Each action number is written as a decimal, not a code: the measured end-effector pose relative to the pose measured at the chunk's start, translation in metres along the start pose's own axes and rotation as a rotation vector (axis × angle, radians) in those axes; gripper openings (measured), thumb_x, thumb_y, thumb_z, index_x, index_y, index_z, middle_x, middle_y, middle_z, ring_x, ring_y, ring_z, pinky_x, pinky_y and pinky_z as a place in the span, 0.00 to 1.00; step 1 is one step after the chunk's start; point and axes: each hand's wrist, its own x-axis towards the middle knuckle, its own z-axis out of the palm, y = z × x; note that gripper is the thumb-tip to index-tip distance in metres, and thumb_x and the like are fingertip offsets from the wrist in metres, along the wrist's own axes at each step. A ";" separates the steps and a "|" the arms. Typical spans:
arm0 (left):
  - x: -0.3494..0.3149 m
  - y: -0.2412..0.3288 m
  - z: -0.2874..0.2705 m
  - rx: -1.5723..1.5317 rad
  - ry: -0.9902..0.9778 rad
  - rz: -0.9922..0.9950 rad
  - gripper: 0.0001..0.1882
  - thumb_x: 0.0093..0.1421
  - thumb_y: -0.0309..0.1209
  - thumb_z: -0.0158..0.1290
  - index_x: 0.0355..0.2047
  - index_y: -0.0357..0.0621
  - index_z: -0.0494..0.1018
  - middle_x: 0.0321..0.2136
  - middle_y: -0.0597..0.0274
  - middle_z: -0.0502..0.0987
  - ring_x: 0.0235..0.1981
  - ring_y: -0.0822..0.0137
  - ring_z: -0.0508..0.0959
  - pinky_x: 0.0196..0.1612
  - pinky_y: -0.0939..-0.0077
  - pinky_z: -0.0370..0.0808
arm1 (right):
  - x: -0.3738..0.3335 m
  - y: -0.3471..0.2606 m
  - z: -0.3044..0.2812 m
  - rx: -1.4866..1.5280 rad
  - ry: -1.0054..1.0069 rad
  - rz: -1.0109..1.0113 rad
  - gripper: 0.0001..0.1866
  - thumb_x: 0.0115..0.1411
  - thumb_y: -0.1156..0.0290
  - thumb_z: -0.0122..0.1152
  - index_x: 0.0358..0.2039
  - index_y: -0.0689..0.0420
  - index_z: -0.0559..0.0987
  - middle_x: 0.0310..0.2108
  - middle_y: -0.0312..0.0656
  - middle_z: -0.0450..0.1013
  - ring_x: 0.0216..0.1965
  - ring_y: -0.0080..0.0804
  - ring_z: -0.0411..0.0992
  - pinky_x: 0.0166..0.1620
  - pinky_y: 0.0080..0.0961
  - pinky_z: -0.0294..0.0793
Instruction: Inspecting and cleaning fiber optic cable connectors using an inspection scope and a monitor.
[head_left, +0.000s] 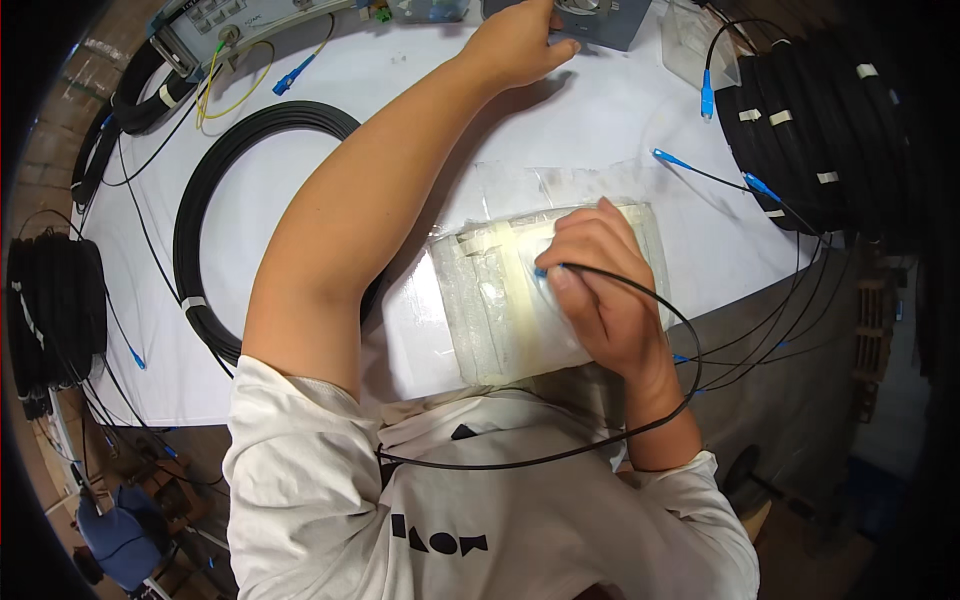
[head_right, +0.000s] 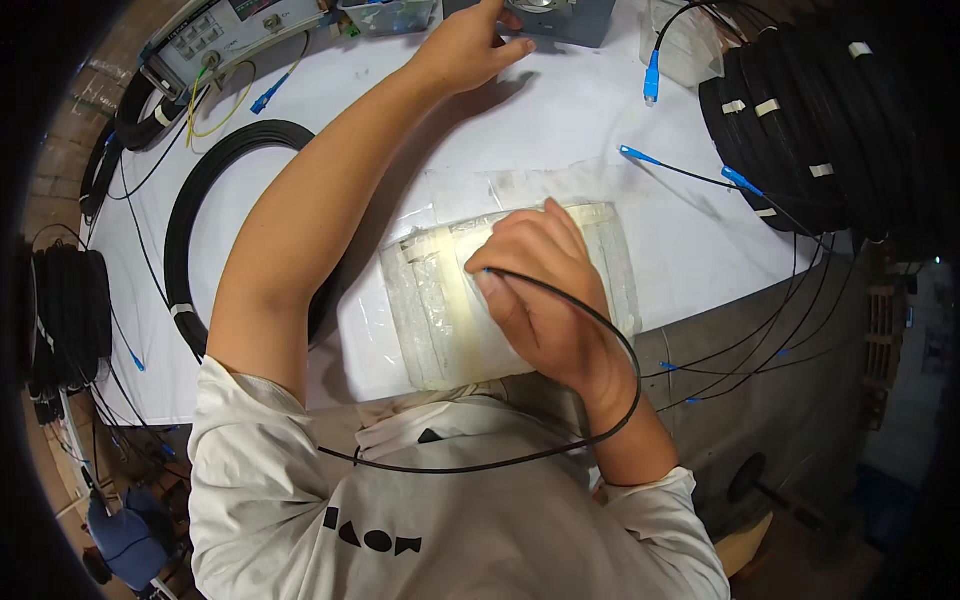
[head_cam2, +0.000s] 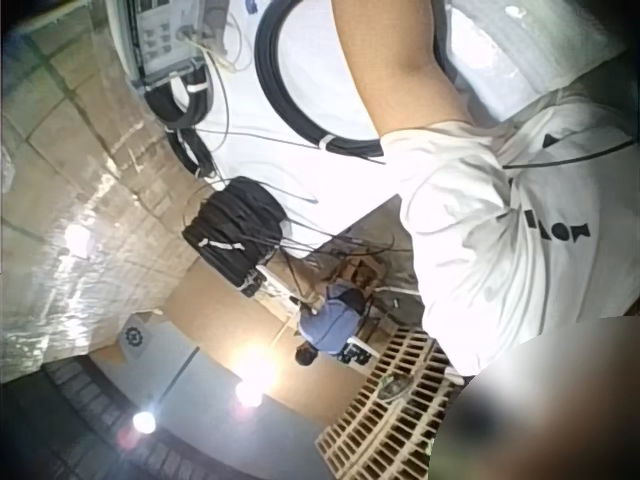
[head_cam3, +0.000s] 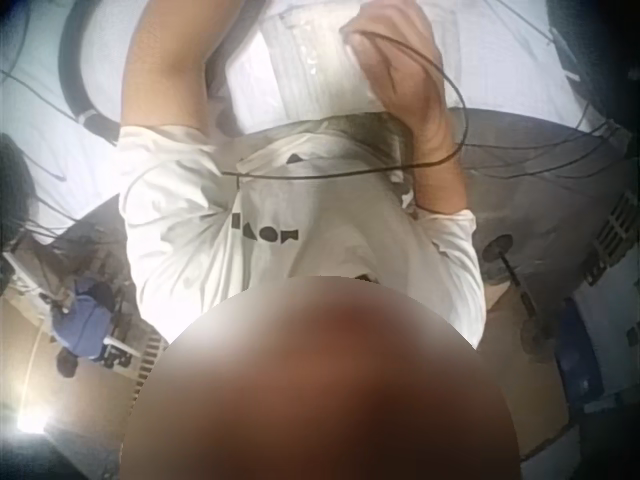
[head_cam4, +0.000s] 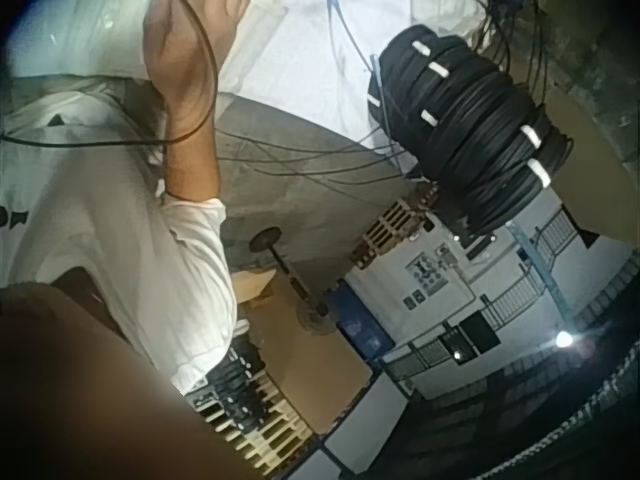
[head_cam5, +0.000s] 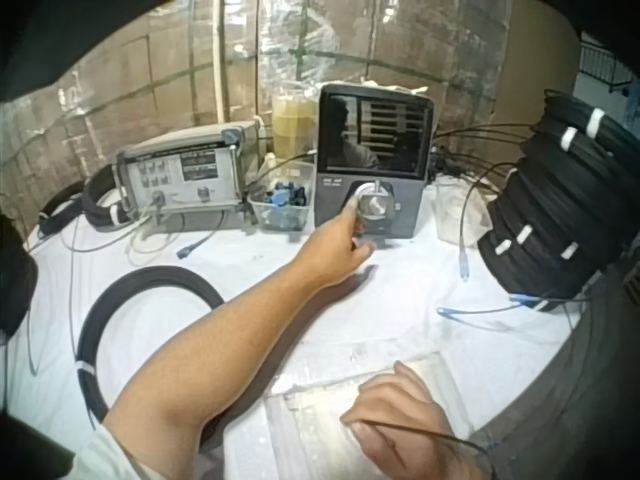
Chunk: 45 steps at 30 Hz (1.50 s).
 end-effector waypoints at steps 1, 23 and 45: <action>-0.001 0.003 -0.003 -0.007 -0.021 -0.013 0.46 0.62 0.37 0.62 0.73 0.28 0.52 0.48 0.39 0.81 0.48 0.44 0.83 0.51 0.59 0.79 | 0.000 0.000 -0.002 0.003 -0.065 -0.025 0.05 0.65 0.70 0.60 0.36 0.56 0.82 0.37 0.42 0.76 0.48 0.48 0.75 0.65 0.56 0.64; 0.000 -0.002 0.001 0.016 -0.018 0.012 0.48 0.61 0.37 0.62 0.73 0.25 0.51 0.45 0.40 0.82 0.45 0.44 0.83 0.49 0.59 0.79 | -0.002 0.003 0.002 -0.006 0.009 0.033 0.05 0.67 0.72 0.58 0.38 0.58 0.81 0.38 0.43 0.77 0.51 0.49 0.75 0.67 0.55 0.63; -0.002 0.002 0.001 0.054 -0.054 -0.005 0.45 0.61 0.36 0.63 0.71 0.26 0.54 0.45 0.39 0.81 0.45 0.43 0.83 0.49 0.58 0.79 | -0.004 0.005 0.001 -0.020 0.011 0.001 0.07 0.63 0.69 0.58 0.31 0.58 0.80 0.33 0.42 0.76 0.47 0.49 0.74 0.64 0.55 0.66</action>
